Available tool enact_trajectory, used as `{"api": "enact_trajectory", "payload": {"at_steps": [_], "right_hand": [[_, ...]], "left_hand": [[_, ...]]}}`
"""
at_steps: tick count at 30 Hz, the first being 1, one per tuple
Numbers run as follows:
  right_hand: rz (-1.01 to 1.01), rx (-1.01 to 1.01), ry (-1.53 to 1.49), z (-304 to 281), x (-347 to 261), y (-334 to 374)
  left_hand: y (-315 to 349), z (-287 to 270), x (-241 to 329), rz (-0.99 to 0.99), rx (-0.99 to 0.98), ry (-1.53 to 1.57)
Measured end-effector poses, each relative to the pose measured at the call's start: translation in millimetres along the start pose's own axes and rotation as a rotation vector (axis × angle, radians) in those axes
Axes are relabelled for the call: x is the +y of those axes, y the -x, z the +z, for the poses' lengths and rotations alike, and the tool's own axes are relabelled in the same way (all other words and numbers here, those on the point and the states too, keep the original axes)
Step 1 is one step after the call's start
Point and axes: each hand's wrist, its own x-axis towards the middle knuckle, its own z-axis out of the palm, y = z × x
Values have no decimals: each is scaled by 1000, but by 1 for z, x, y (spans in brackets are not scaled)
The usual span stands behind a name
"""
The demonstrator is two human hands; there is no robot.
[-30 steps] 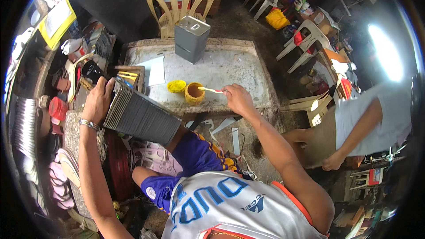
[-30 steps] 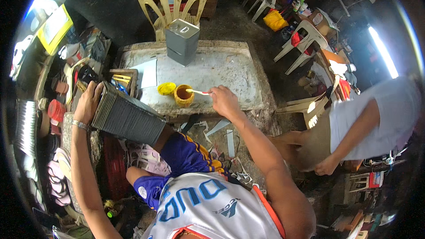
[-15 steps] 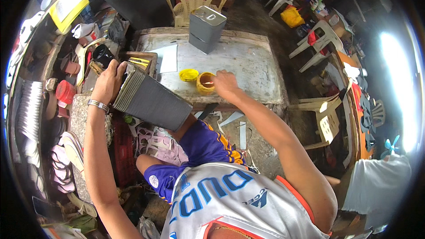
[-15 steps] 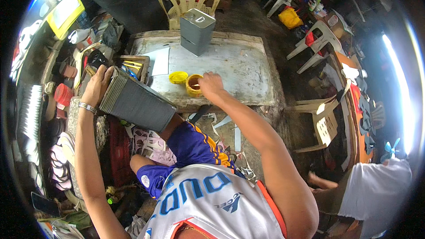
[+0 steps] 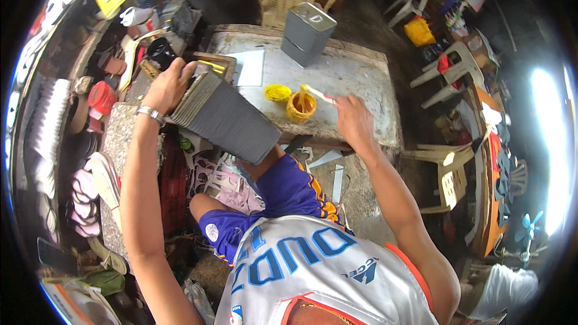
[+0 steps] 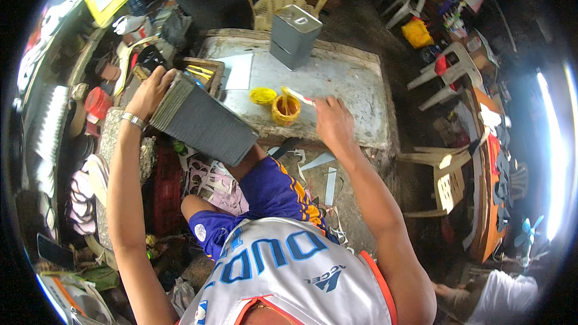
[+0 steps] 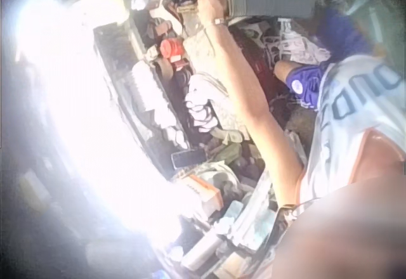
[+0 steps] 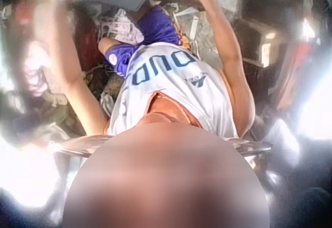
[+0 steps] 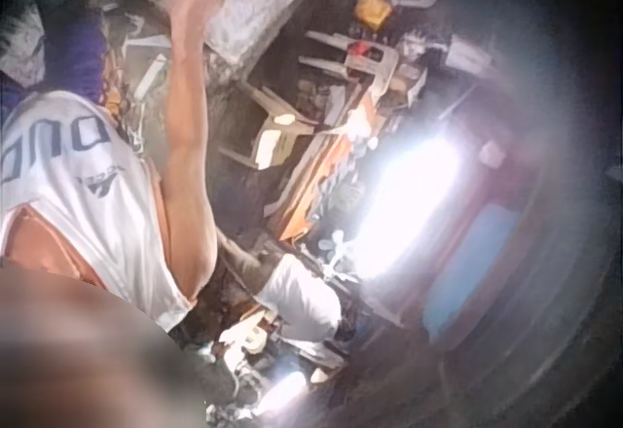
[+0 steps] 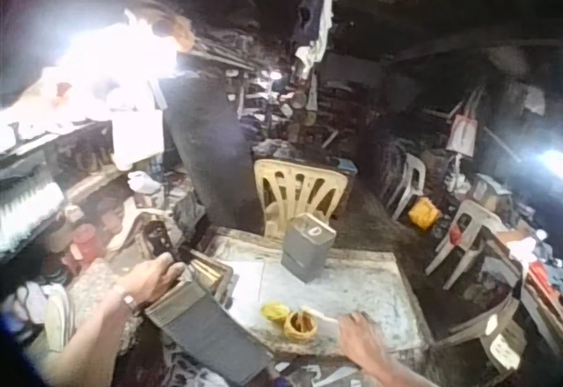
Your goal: The person scoops yellow glue from a small container using a toothbrush and applies it to the grooves of a black ribbed object. They repeatedly dip the brush into the glue and spread it across the object's surface.
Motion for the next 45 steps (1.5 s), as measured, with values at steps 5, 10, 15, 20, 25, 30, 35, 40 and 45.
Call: {"api": "enact_trajectory", "payload": {"at_steps": [5,10,15,20,25,30,35,40,45], "right_hand": [[13,-100,-54,-6,-2,9],[42,-22,-24,-8,1,7],[7,-95,-100,-38,-24,2],[-2,190,-695,-64,-88,-19],[-157,182,-902,-43,-147,-20],[-175,72,-944,-26,-167,-18],[-148,137,-888,-18,-179,-27],[-133,192,-870,-12,-182,-25],[-275,255,-800,-5,-197,-11]], "left_hand": [[7,-5,3,-59,-35,36],[14,-16,20,8,-9,-2],[20,-21,27,-4,-38,-10],[10,-13,9,-61,-43,81],[20,-8,-18,-84,-77,207],[31,-8,-30,117,-43,-2],[23,-7,-32,162,-108,-22],[21,-1,-39,264,-46,-64],[13,-5,-27,99,-102,12]]}}
